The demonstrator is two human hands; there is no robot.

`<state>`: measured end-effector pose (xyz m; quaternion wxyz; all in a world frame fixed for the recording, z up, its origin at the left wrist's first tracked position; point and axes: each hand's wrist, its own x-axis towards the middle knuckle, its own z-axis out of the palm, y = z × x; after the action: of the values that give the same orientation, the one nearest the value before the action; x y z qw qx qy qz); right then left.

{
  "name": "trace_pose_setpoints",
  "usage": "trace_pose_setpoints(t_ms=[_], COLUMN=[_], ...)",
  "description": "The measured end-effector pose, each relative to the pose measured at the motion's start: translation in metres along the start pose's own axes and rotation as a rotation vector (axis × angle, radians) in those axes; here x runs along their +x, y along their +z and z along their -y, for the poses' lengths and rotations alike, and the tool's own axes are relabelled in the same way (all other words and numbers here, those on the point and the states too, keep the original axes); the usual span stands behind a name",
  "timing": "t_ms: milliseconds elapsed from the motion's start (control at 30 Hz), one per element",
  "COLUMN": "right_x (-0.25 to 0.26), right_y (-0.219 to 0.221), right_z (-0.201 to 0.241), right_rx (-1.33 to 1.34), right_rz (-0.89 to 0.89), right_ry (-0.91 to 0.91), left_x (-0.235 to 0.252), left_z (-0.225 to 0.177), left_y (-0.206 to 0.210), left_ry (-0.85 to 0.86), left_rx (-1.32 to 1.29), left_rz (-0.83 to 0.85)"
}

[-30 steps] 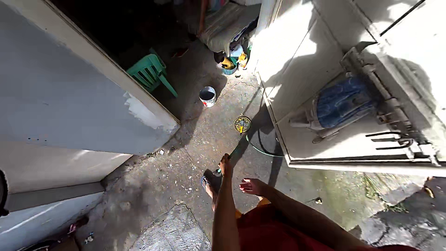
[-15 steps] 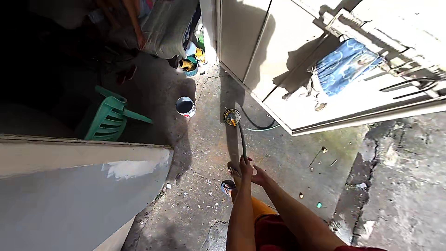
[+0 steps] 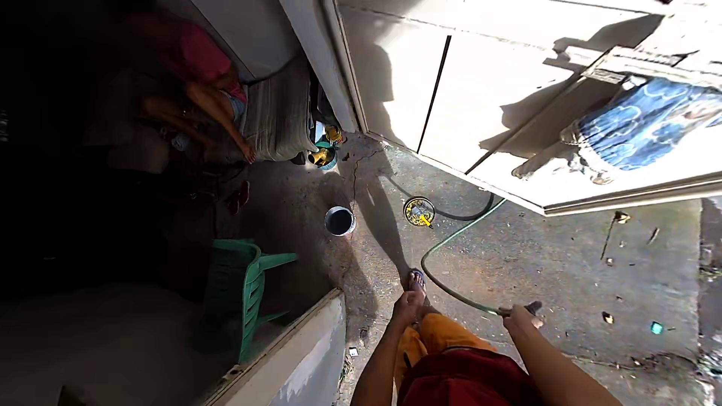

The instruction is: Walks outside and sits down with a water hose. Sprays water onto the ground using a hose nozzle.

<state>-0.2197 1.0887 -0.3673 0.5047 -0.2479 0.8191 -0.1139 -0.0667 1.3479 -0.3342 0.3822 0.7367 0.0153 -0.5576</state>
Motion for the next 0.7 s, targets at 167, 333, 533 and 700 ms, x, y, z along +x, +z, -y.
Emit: trace_pose_setpoints(t_ms=[167,333,533,700], right_x=[-0.022,-0.056,-0.130,-0.175], right_y=[0.013,0.020,0.041,0.057], right_z=[0.028,0.044,0.029,0.003], right_rx=[-0.254,-0.388,-0.211,-0.072], right_rz=[-0.079,-0.085,-0.131,-0.123], right_ry=[-0.222,-0.344,-0.237,-0.085], left_x=[-0.035,-0.059,-0.047,-0.046], left_z=[0.068,0.089,0.027,-0.052], left_y=[-0.169,-0.270,-0.367,-0.426], left_ry=[-0.235,-0.304,-0.280,-0.093], left_rx=[0.034,-0.010,0.247,0.261], left_rz=[-0.370,-0.403,-0.104,-0.171])
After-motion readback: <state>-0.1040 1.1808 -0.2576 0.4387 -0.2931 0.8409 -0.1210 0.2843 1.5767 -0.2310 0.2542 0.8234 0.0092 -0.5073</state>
